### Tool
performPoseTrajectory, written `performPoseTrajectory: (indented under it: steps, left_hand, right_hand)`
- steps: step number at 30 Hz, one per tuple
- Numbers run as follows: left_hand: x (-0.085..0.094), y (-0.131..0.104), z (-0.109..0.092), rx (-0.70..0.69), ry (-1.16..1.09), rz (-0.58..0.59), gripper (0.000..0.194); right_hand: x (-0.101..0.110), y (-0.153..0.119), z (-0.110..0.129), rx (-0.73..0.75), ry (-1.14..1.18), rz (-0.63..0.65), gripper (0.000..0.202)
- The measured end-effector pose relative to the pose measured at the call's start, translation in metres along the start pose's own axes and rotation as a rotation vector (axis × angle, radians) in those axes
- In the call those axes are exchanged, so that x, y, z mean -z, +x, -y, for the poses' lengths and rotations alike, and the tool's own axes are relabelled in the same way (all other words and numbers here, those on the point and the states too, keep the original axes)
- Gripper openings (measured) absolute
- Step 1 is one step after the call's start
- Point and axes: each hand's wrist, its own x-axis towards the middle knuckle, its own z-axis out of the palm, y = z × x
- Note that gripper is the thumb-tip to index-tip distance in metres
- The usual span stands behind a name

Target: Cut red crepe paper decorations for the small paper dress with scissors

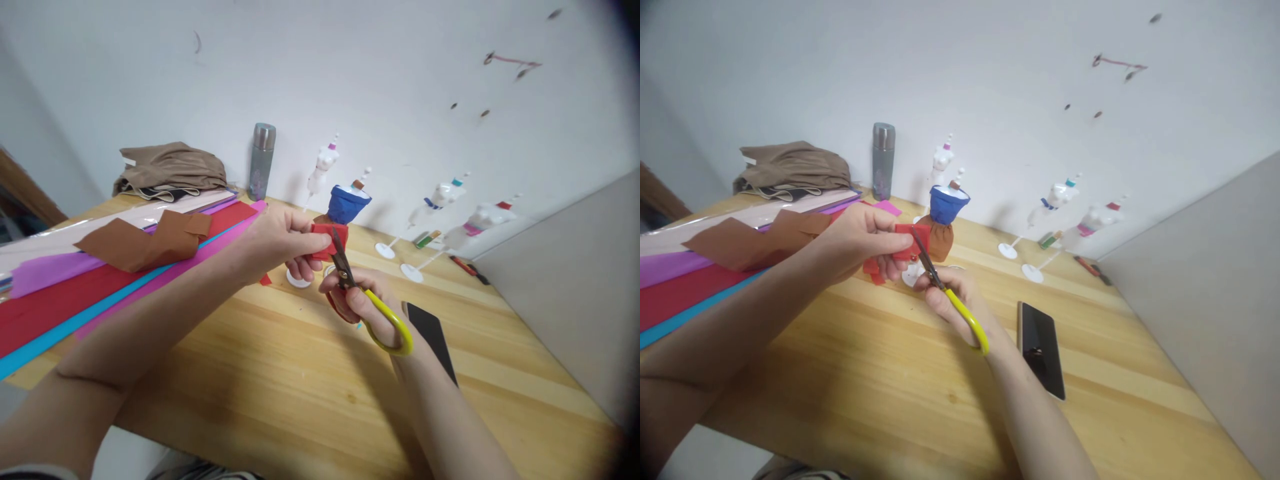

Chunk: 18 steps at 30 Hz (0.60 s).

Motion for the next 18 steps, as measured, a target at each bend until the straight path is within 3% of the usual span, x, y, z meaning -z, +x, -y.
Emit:
performPoseTrajectory:
  steps: [18]
  left_hand:
    - [-0.002, -0.0011, -0.0014, -0.012, -0.007, 0.002, 0.021]
  right_hand:
    - [-0.0024, 0.0006, 0.0019, 0.0, -0.034, -0.068, 0.058]
